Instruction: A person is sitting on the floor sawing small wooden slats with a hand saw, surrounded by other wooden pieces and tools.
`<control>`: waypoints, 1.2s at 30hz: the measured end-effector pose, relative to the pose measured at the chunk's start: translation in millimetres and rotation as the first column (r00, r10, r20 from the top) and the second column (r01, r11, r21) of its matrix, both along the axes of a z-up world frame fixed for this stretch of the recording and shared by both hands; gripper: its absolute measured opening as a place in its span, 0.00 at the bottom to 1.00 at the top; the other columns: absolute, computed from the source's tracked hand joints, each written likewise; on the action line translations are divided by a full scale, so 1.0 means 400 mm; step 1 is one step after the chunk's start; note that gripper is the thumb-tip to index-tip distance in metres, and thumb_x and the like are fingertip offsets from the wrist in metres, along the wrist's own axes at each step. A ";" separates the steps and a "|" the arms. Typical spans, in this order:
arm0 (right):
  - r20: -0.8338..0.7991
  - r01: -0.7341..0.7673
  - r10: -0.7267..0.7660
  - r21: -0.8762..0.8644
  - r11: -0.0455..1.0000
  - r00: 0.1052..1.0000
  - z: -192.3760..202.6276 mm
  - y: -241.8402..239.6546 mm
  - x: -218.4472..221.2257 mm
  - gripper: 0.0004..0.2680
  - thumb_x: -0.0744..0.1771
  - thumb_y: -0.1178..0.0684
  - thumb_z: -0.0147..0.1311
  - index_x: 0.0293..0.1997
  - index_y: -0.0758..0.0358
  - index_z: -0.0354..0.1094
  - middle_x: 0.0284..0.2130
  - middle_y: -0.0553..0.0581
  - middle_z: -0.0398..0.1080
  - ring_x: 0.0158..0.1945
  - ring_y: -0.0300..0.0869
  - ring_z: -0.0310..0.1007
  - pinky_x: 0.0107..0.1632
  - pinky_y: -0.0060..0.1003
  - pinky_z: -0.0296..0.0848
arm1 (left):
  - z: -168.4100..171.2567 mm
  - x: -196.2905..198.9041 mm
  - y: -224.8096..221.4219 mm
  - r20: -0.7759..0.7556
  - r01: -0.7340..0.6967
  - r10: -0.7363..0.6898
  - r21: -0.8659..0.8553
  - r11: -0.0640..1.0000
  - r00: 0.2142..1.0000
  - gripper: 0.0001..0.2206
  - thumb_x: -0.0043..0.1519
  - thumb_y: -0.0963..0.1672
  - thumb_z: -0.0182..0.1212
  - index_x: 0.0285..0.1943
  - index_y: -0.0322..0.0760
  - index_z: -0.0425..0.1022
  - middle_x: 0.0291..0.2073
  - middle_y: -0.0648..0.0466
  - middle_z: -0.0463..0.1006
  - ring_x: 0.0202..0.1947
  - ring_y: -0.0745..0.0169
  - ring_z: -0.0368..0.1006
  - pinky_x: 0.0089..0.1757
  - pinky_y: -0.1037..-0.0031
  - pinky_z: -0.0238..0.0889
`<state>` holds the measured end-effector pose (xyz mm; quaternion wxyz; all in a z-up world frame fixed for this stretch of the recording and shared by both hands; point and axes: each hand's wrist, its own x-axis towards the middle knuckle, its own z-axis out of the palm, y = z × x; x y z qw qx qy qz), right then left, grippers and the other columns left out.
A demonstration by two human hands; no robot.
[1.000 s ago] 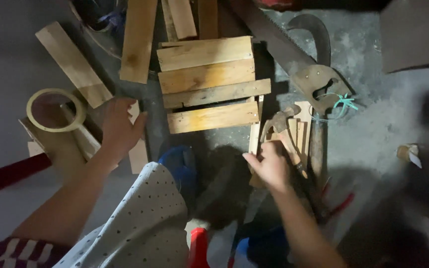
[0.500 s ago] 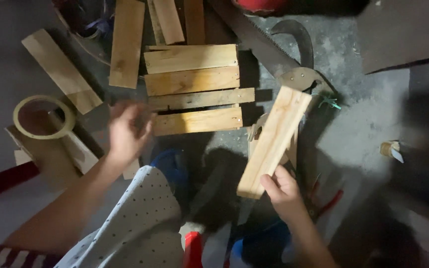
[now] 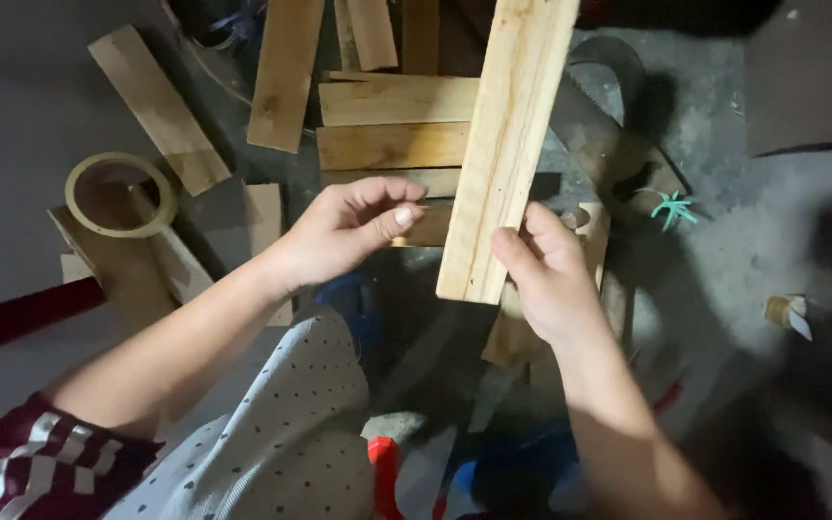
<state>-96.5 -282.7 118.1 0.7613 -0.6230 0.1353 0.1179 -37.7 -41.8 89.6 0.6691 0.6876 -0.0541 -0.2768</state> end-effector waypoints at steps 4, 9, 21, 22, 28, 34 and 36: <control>0.396 0.184 0.170 -0.712 0.678 0.902 0.019 0.030 -0.010 0.10 0.65 0.61 0.62 0.51 0.67 0.74 0.30 0.62 0.70 0.32 0.48 0.75 0.34 0.42 0.76 | 0.014 0.007 -0.012 -0.039 0.092 -0.114 -0.366 0.926 0.993 0.41 0.63 0.48 0.68 0.81 0.43 0.42 0.63 0.41 0.69 0.62 0.48 0.70 0.57 0.54 0.70; 0.642 0.459 0.445 -0.763 0.456 0.625 0.038 0.066 -0.010 0.11 0.61 0.52 0.74 0.44 0.52 0.82 0.33 0.51 0.66 0.33 0.43 0.69 0.41 0.41 0.73 | 0.163 0.001 -0.075 -0.361 -0.371 0.216 -0.442 0.817 0.907 0.15 0.60 0.37 0.69 0.55 0.27 0.75 0.41 0.41 0.83 0.39 0.49 0.84 0.37 0.61 0.81; 0.365 0.051 0.168 -0.521 0.852 0.916 0.003 0.009 -0.071 0.31 0.59 0.57 0.71 0.67 0.75 0.58 0.51 0.72 0.69 0.56 0.58 0.73 0.56 0.51 0.72 | 0.089 0.001 -0.033 -0.358 -0.274 0.065 -0.573 0.772 0.932 0.33 0.60 0.38 0.69 0.75 0.43 0.62 0.60 0.44 0.78 0.52 0.54 0.80 0.44 0.64 0.81; 0.342 0.046 0.187 -0.571 0.820 0.921 -0.003 0.010 -0.073 0.30 0.58 0.56 0.73 0.65 0.74 0.60 0.50 0.72 0.70 0.53 0.60 0.75 0.53 0.52 0.74 | 0.093 0.001 -0.031 -0.368 -0.282 0.071 -0.558 0.781 0.927 0.32 0.58 0.37 0.69 0.74 0.41 0.64 0.59 0.42 0.78 0.52 0.51 0.80 0.44 0.62 0.81; 0.185 -0.099 0.337 -0.733 0.673 0.923 -0.083 0.029 -0.105 0.23 0.59 0.46 0.73 0.55 0.62 0.70 0.42 0.63 0.77 0.45 0.55 0.80 0.46 0.49 0.78 | -0.019 -0.058 0.008 -0.427 -0.306 0.145 -0.336 0.891 0.892 0.29 0.55 0.37 0.70 0.69 0.37 0.70 0.57 0.45 0.79 0.50 0.52 0.79 0.46 0.55 0.79; 0.001 -0.148 0.253 -0.807 0.571 0.968 -0.187 -0.050 -0.044 0.17 0.65 0.47 0.65 0.56 0.62 0.71 0.46 0.67 0.73 0.47 0.59 0.78 0.49 0.54 0.76 | -0.174 -0.077 0.226 -0.436 -0.454 0.464 0.134 0.881 0.771 0.17 0.64 0.41 0.61 0.63 0.32 0.72 0.48 0.38 0.79 0.46 0.41 0.78 0.47 0.50 0.72; 0.007 -0.062 0.115 -0.809 0.584 0.993 -0.238 -0.061 -0.002 0.20 0.66 0.49 0.64 0.62 0.66 0.66 0.53 0.73 0.69 0.53 0.64 0.75 0.54 0.58 0.74 | -0.232 -0.050 0.284 -0.405 -0.419 0.510 0.295 0.859 0.759 0.23 0.67 0.43 0.58 0.70 0.29 0.66 0.56 0.30 0.75 0.53 0.27 0.75 0.53 0.39 0.67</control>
